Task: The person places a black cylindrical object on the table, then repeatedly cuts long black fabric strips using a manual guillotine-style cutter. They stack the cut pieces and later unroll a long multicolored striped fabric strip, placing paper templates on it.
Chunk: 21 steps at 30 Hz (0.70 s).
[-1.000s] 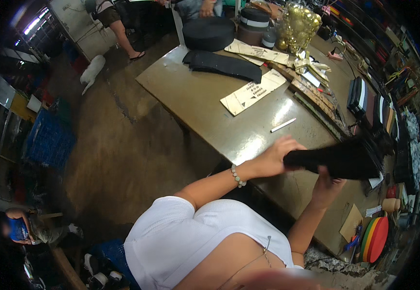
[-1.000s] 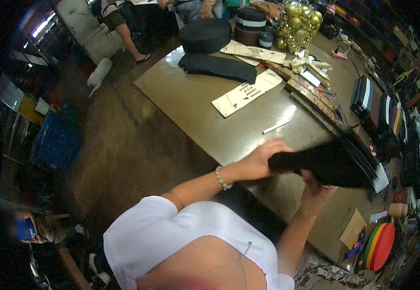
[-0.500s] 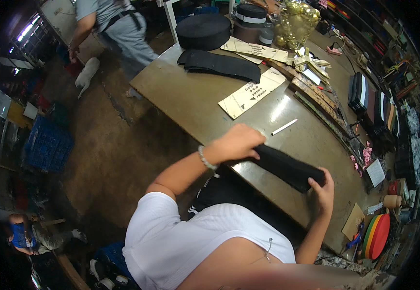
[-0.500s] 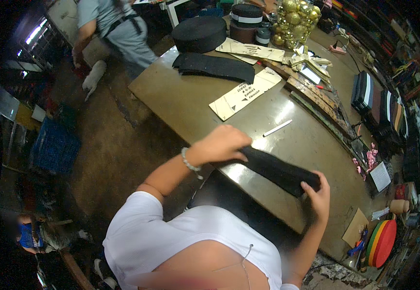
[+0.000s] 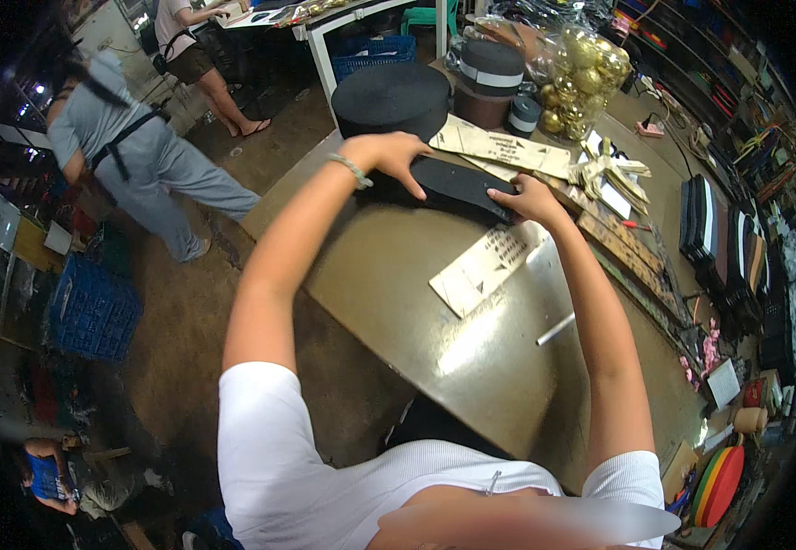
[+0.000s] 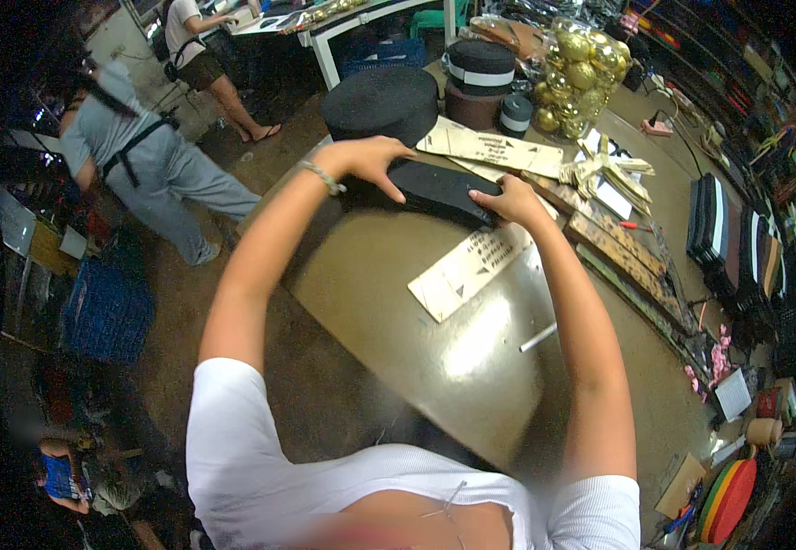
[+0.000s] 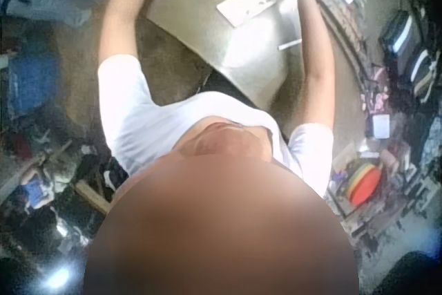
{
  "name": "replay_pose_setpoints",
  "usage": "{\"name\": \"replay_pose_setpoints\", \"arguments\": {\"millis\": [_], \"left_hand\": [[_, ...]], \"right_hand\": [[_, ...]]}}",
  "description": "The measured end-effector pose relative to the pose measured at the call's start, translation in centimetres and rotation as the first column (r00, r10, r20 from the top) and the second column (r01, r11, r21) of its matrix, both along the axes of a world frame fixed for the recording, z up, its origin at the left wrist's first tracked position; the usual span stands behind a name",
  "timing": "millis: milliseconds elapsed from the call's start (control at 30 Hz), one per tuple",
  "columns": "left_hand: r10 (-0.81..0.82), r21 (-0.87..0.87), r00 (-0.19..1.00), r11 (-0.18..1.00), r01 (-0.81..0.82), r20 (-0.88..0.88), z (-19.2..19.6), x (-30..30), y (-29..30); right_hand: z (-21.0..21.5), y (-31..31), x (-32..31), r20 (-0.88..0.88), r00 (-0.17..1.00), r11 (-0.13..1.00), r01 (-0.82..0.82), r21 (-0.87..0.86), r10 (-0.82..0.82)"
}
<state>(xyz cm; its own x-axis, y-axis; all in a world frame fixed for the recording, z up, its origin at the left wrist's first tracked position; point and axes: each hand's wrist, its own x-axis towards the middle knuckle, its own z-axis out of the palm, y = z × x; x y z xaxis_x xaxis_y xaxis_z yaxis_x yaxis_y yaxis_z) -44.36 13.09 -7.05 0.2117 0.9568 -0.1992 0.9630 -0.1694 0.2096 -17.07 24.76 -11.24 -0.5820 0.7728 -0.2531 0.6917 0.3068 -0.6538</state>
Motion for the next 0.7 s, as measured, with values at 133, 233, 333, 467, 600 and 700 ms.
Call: {"name": "replay_pose_setpoints", "arguments": {"millis": [133, 233, 333, 467, 600, 700], "left_hand": [[-0.001, -0.166, 1.0, 0.986, 0.002, 0.005, -2.1, 0.4, 3.7], [0.163, -0.348, 0.969, 0.933, -0.091, 0.185, -1.4, -0.4, 4.5], [0.243, -0.451, 0.962, 0.877, -0.163, 0.125, -0.6, -0.8, 4.6], [0.147, -0.45, 0.989, 0.883, -0.134, -0.006, -0.8, 0.6, 4.9], [0.078, -0.29, 0.996, 0.955, -0.061, 0.05, -0.1, 2.2, 2.3], [0.117, -0.017, 0.984, 0.993, -0.121, -0.133, 1.8, 5.1, -1.3]], "right_hand": [[0.9, 0.6, -2.6, 0.336, 0.933, 0.789, -0.299, 0.537, 0.125], [2.3, 1.2, -4.4, 0.416, 0.894, 0.708, -0.402, 0.581, 0.167], [3.1, 2.3, -5.9, 0.39, 0.857, 0.787, -0.484, 0.383, 0.338], [2.2, 2.4, -6.9, 0.214, 0.79, 0.76, -0.612, 0.217, 0.575], [2.6, 0.3, -6.7, 0.279, 0.8, 0.799, -0.582, 0.149, 0.531], [5.2, -2.4, -4.9, 0.343, 0.787, 0.74, -0.608, 0.289, 0.512]]}}
